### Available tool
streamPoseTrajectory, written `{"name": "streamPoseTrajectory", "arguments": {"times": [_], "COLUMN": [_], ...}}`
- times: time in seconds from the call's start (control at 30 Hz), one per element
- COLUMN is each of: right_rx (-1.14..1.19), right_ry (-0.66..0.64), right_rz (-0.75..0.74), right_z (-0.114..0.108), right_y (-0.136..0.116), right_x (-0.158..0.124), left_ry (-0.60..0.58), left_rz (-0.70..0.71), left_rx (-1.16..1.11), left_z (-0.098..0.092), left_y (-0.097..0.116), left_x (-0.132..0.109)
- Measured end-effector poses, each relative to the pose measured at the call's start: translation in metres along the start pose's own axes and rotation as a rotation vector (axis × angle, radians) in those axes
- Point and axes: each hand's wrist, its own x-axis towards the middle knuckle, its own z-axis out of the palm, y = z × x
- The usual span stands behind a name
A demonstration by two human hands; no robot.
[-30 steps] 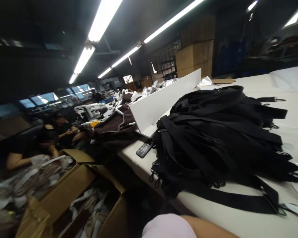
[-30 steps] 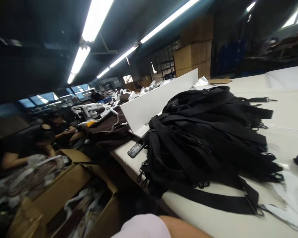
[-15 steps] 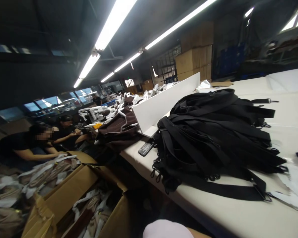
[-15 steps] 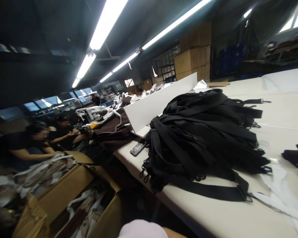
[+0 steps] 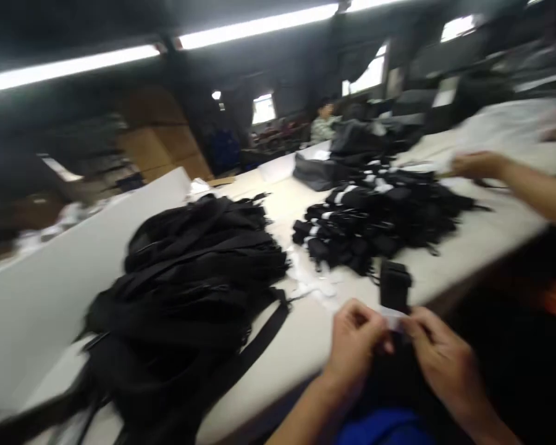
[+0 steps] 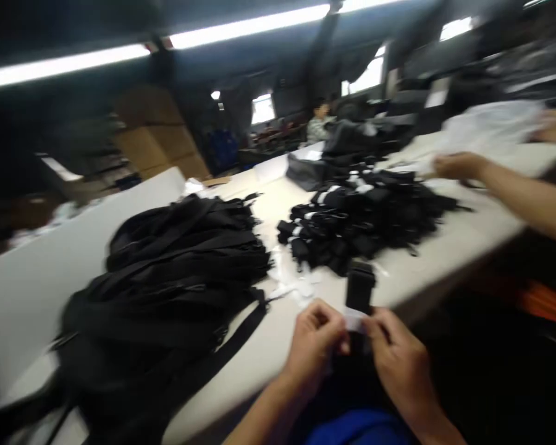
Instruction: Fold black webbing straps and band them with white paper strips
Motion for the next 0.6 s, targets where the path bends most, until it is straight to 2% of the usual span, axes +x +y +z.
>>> {"name": "streamPoseTrajectory", "arguments": {"times": [0.07,0.13,0.2,0.27,0.37,0.47,0.6], "right_rx": [0.187,0.396,0.569,0.696,0.779,0.728,0.61], "right_ry": [-0.055,-0.034,0.013,0.027,-0.051,-0.135,-0.178], "right_rz": [0.12,0.191,0.245,0.3,0.344,0.311,0.228], "right_z": [-0.004,-0.001,0.001,0.002,0.0,-0.003,0.001], "right_y": [-0.003,-0.009,-0.014,-0.019,-0.021,-0.021,-0.015], "right_x": [0.004,0.013,0.021,0.023,0.024,0.024,0.029], "left_ry": [-0.195,-0.274,-0.295,-0.302,-0.315,-0.329,-0.335], "left_rz": [-0.057,-0.155,-0.21,-0.212,-0.155,-0.099,-0.075], "left_rx": [-0.248,-0.445,-0.55,-0.565,-0.491,-0.417,-0.34], "left_z": [-0.007,-0.014,-0.015,-0.012,-0.004,0.002,0.004], "left_y": [-0.003,-0.005,-0.008,-0.01,-0.012,-0.013,-0.013], "left_x": [0.014,0.027,0.034,0.035,0.036,0.04,0.046]}}
